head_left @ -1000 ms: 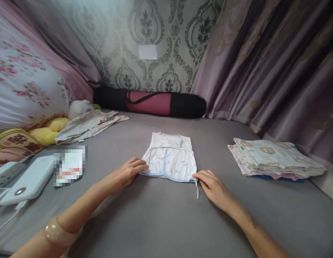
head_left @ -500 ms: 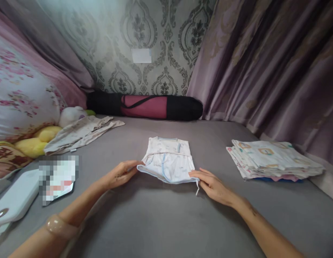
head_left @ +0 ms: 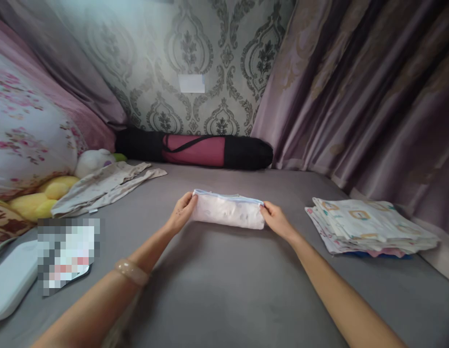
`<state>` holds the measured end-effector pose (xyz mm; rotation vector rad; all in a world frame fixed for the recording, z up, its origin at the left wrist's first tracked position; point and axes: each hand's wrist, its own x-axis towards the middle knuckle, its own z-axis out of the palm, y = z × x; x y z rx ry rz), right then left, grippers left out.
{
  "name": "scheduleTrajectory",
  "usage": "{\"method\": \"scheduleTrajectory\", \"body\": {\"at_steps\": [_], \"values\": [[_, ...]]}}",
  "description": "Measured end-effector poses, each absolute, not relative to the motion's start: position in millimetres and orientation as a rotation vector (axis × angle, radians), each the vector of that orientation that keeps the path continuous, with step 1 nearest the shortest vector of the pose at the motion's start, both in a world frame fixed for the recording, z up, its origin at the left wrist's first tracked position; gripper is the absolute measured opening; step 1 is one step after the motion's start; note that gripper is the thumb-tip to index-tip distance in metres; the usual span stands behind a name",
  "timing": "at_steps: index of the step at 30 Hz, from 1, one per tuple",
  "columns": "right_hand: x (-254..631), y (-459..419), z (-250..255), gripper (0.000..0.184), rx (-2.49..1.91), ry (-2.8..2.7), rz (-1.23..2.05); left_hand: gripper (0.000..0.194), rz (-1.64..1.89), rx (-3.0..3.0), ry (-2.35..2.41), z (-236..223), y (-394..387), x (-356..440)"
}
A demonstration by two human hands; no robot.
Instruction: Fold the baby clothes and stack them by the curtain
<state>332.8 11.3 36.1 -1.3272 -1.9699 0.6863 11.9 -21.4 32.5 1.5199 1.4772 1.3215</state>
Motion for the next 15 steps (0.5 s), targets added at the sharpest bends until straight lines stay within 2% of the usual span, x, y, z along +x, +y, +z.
{"method": "scheduleTrajectory", "body": {"at_steps": [2, 6, 13, 15], "values": [[324.6, 31.7, 33.2, 0.032, -1.453, -1.956, 0.572, 0.037, 1.317, 1.515, 1.653, 26.9, -3.2, 18.3], [306.8, 57.1, 24.9, 0.035, -1.854, -1.837, 0.406, 0.034, 1.072, 1.524, 2.078, 13.8, 25.4, 26.6], [294.9, 59.0, 14.8, 0.048, -2.051, -1.748, 0.415, 0.036, 0.889, 1.486, 2.231, 4.7, 36.2, 29.7], [293.6, 57.3, 17.0, 0.046, -2.052, -1.764, 0.453, 0.036, 0.864, 1.494, 2.238, 6.8, 35.4, 30.8]]}}
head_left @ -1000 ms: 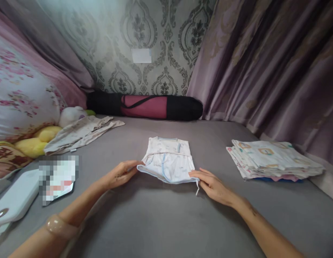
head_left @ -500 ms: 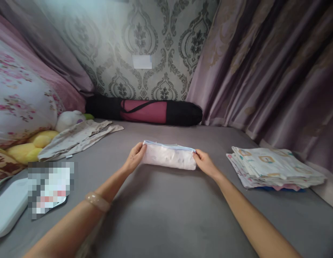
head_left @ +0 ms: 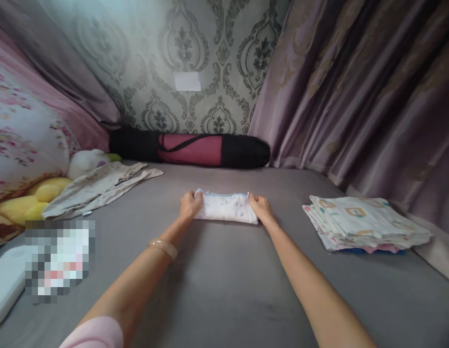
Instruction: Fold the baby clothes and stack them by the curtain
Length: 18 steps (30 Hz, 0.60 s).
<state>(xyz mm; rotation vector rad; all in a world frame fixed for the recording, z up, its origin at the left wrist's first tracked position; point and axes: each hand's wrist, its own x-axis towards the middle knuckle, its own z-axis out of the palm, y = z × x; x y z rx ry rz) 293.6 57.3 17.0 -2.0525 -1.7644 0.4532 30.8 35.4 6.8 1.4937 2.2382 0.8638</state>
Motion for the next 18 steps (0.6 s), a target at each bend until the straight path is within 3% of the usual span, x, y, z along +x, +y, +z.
{"method": "scheduleTrajectory", "body": {"at_steps": [4, 9, 18], "values": [[288.5, 49.3, 20.2, 0.029, -2.044, -1.796, 0.436, 0.032, 0.864, 1.530, 2.251, 11.1, 29.7, 35.5], [283.0, 39.4, 19.9, 0.032, -2.071, -1.816, 0.212, 0.038, 0.867, 1.580, 2.328, 13.1, 22.4, 40.3], [279.8, 49.5, 21.8, 0.035, -2.248, -1.810, 0.233, 0.041, 0.614, 1.539, 2.384, 15.5, 38.1, 36.0]]}}
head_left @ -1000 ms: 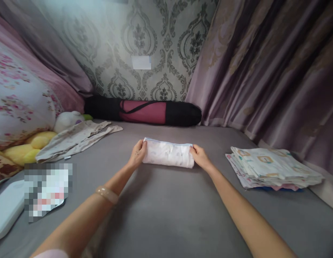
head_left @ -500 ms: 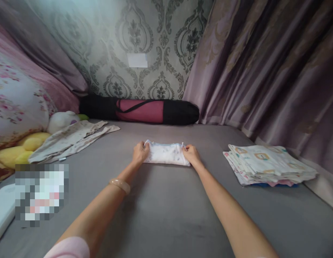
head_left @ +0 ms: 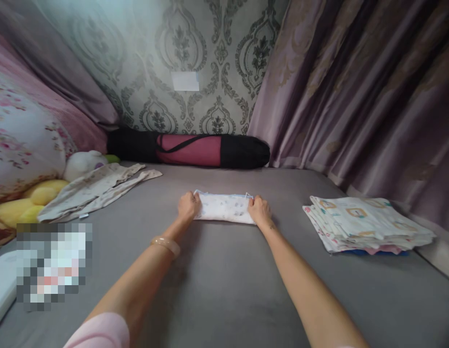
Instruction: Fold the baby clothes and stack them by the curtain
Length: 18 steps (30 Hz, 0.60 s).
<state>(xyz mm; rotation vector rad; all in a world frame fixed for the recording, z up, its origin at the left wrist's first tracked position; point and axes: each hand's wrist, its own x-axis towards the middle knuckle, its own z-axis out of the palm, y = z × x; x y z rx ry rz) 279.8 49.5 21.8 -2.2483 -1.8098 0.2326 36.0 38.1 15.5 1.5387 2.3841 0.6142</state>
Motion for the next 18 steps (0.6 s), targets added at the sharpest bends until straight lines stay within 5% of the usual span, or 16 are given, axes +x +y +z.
{"method": "scheduleTrajectory", "body": {"at_steps": [9, 13, 18], "values": [[288.8, 43.5, 40.4, 0.041, -2.204, -1.891, 0.300, 0.044, 0.649, 1.725, 2.436, 31.4, 19.7, 35.9], [263.3, 17.2, 40.2, 0.045, -1.703, -2.261, 0.060, 0.041, 0.632, 2.365, 2.092, 29.1, 0.6, 53.7], [242.2, 8.7, 23.7, 0.053, -1.343, -2.598, 0.188, 0.048, 0.396, 2.521, 1.828, 13.1, 0.4, 73.3]]}}
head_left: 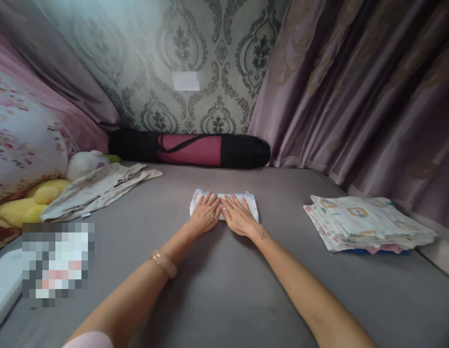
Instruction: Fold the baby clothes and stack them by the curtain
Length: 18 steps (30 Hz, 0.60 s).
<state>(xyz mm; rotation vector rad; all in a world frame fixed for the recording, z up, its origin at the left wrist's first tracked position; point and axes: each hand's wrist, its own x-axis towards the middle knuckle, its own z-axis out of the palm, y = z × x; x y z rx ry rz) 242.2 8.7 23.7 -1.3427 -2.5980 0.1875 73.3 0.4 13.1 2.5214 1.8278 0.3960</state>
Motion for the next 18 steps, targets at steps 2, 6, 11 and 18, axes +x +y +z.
{"method": "scheduleTrajectory", "body": {"at_steps": [2, 6, 11, 18], "values": [[243.3, 12.3, 18.8, 0.054, -1.384, -2.614, 0.203, 0.051, 0.344, 2.492, 1.854, 9.2, 3.1, 74.6], [249.4, 18.1, 15.0, 0.056, -1.429, -2.636, 0.203, 0.056, 0.315, 2.446, 1.880, 7.3, 5.2, 70.2], [250.7, 19.5, 13.3, 0.056, -1.461, -2.631, 0.244, 0.060, 0.228, 2.344, 1.861, 11.2, 6.5, 67.4], [250.4, 26.3, 14.4, 0.053, -1.504, -2.633, 0.392, 0.065, 0.072, 2.223, 1.830, 18.0, 15.6, 67.0]]}}
